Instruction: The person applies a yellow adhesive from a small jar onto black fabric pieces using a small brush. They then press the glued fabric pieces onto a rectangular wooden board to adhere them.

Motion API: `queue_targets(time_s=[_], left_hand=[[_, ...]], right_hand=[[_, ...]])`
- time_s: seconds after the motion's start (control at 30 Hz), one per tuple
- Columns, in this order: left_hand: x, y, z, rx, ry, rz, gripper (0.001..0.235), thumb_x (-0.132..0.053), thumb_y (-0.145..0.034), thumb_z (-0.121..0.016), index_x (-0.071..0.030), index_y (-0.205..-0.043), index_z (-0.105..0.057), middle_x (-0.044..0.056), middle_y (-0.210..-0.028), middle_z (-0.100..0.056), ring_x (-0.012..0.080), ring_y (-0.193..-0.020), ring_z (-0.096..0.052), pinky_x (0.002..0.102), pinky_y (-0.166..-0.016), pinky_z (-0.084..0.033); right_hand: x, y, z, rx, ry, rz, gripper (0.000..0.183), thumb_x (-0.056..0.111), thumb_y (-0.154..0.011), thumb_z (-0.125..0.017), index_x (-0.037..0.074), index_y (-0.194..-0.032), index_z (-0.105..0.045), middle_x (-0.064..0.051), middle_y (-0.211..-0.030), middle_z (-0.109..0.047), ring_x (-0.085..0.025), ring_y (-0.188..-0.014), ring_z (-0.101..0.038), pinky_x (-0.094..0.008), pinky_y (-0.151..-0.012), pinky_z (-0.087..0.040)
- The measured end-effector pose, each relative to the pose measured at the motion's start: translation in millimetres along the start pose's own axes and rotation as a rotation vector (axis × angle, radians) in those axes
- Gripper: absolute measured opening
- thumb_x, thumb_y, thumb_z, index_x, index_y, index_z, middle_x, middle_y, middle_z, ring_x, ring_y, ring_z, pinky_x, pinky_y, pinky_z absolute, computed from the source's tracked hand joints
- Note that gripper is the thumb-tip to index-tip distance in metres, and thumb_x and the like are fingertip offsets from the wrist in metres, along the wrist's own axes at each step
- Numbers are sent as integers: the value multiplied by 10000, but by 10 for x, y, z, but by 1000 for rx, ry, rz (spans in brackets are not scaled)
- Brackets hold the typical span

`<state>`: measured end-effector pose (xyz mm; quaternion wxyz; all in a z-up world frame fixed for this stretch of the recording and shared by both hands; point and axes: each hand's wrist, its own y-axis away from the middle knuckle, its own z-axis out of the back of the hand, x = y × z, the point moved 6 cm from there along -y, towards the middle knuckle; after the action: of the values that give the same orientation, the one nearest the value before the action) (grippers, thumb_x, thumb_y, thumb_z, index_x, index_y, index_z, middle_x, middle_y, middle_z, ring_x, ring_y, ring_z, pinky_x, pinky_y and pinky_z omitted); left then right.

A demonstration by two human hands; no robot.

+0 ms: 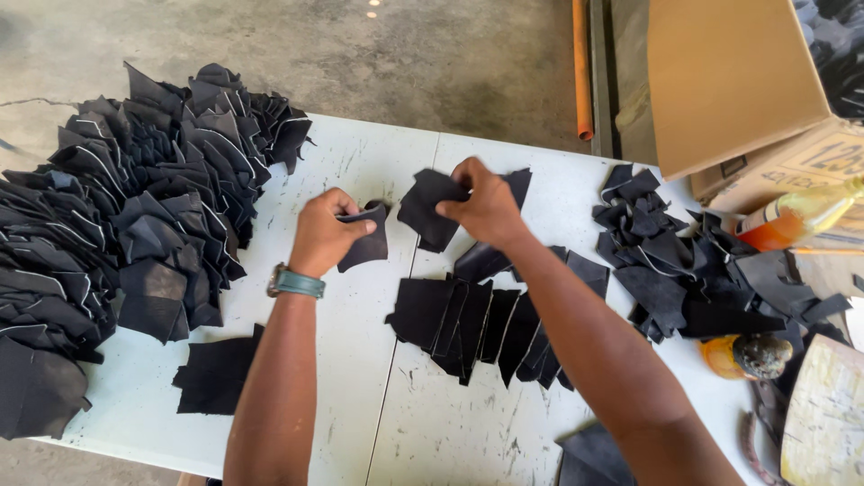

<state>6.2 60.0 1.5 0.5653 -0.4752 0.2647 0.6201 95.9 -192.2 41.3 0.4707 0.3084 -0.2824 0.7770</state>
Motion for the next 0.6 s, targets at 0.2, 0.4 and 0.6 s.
queue_targets(time_s=[0.2, 0.4, 0.6], left_hand=[[-791, 244, -92, 298, 414, -43, 272, -38, -813, -851, -35, -894, -592, 11, -800, -643, 58, -742, -563, 215, -655, -481], [-1271, 792, -749, 572, 517, -13, 254, -55, -831, -838, -54, -908, -596, 6, -840, -679, 63, -790, -626, 217, -712, -538], [-1305, 1559, -1535, 727, 570, 58, 250, -95, -818, -847, -67, -917, -619, -5, -879, -682, 77, -838, -660, 248, -757, -572]], right_hand=[[263, 898, 844, 84, -318, -195, 413, 19, -776, -835, 44, -1073, -551, -53, -924, -664, -139, -777, -610, -318, -633, -519], [19, 2167, 1142, 150, -323, -137, 468, 42, -746, -883, 44, -1101, -579, -49, -993, -656, -114, -911, -619, -288, -795, -536], [-474, 3203, 1124, 195, -257, -473, 472, 83, -710, -902, 56, -1080, -610, -49, -945, -697, -130, -880, -658, -299, -780, -549]])
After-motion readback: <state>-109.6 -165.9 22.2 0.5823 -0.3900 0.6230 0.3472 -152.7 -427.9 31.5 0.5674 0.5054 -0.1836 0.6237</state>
